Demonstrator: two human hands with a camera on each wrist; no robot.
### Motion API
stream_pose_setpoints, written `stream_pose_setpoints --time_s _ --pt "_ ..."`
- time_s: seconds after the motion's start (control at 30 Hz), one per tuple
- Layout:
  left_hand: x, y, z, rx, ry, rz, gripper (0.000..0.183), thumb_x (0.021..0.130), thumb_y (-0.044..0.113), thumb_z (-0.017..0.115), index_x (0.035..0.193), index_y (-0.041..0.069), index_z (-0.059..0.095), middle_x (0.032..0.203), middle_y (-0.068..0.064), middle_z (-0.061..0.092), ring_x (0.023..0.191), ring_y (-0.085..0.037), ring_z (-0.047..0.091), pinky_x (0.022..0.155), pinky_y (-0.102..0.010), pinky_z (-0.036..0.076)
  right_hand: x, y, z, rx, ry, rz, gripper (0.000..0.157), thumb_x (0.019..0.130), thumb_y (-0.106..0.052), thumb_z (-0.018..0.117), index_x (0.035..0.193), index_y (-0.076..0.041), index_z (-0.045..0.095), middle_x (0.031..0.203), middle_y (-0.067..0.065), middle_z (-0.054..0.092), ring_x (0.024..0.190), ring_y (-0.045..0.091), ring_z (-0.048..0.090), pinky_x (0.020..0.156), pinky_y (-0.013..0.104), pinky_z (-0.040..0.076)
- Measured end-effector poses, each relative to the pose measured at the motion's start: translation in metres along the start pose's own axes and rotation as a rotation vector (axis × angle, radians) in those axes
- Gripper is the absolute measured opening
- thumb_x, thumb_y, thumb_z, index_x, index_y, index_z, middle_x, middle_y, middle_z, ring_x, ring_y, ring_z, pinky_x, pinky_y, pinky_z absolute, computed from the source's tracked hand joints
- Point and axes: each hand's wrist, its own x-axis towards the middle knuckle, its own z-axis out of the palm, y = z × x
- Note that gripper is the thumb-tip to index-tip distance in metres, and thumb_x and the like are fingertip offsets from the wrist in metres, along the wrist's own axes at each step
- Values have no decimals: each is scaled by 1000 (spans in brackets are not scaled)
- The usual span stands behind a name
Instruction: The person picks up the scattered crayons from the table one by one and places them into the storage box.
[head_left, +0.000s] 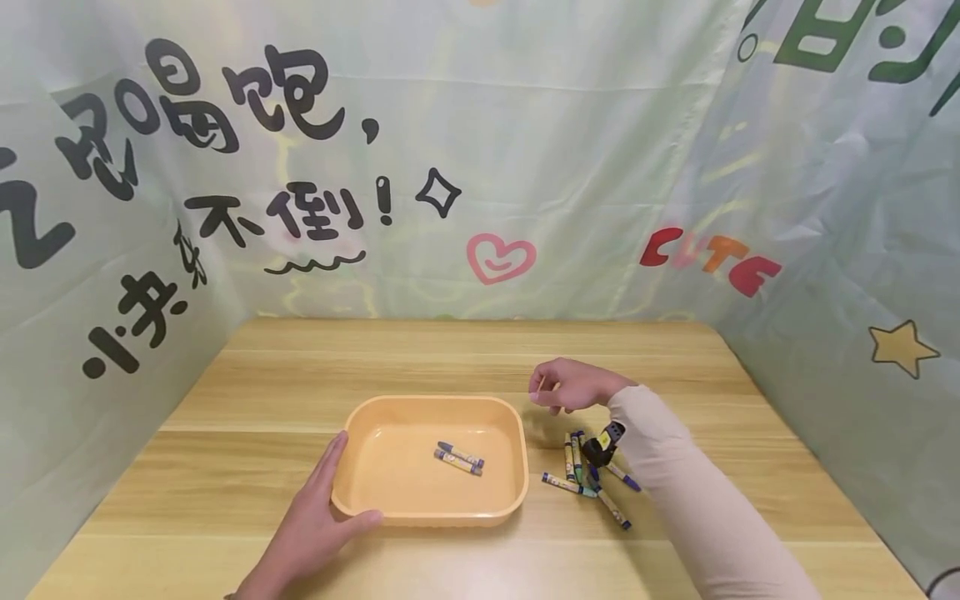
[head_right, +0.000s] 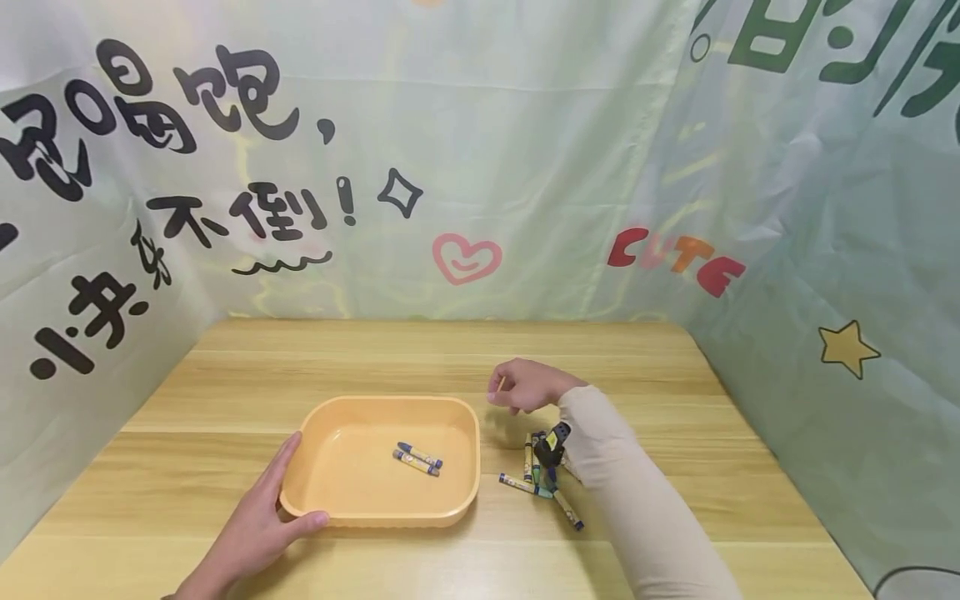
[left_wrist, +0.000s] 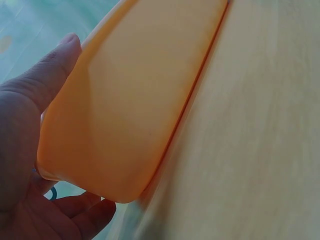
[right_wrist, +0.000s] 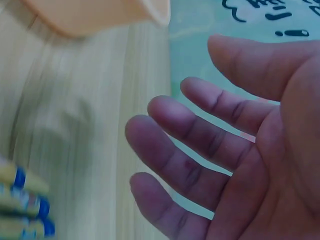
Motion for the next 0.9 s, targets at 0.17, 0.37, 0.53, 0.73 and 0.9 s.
stream_pose_setpoints --time_s 0.17,0.37,0.53,0.73,0.9 --pt "0 -1 0 2 10 12 114 76 50 79 156 9 10 158 -22 14 136 -51 25 99 -71 28 -10 14 -4 -35 -3 38 12 97 -15 57 101 -4 58 97 17 65 77 26 65 63 33 50" --pt "-1 -1 0 10 17 12 113 75 50 79 156 8 11 158 -23 15 135 -51 27 99 -71 29 -21 33 -5 -28 -31 49 14 93 -15 63 97 -3 56 85 10 63 72 21 61 58 31 49" --pt "0 -2 1 8 20 13 113 75 50 79 156 9 12 158 -22 16 136 -50 27 99 -71 28 -37 47 -6 45 -103 73 19 88 -11 68 96 -2 53 68 2 52 59 13 46 51 24 38" --pt "0 -3 2 5 18 14 112 76 50 78 156 8 12 158 -21 15 137 -49 25 101 -70 27 -53 56 -2 96 -155 160 21 84 -3 71 91 -3 51 64 1 49 51 9 37 46 19 27" --pt "-1 -3 1 -2 19 16 113 76 51 79 156 8 12 158 -21 15 137 -49 24 101 -69 27 -61 62 4 95 -150 174 23 82 -3 74 87 -4 51 72 3 50 50 8 36 45 18 28"
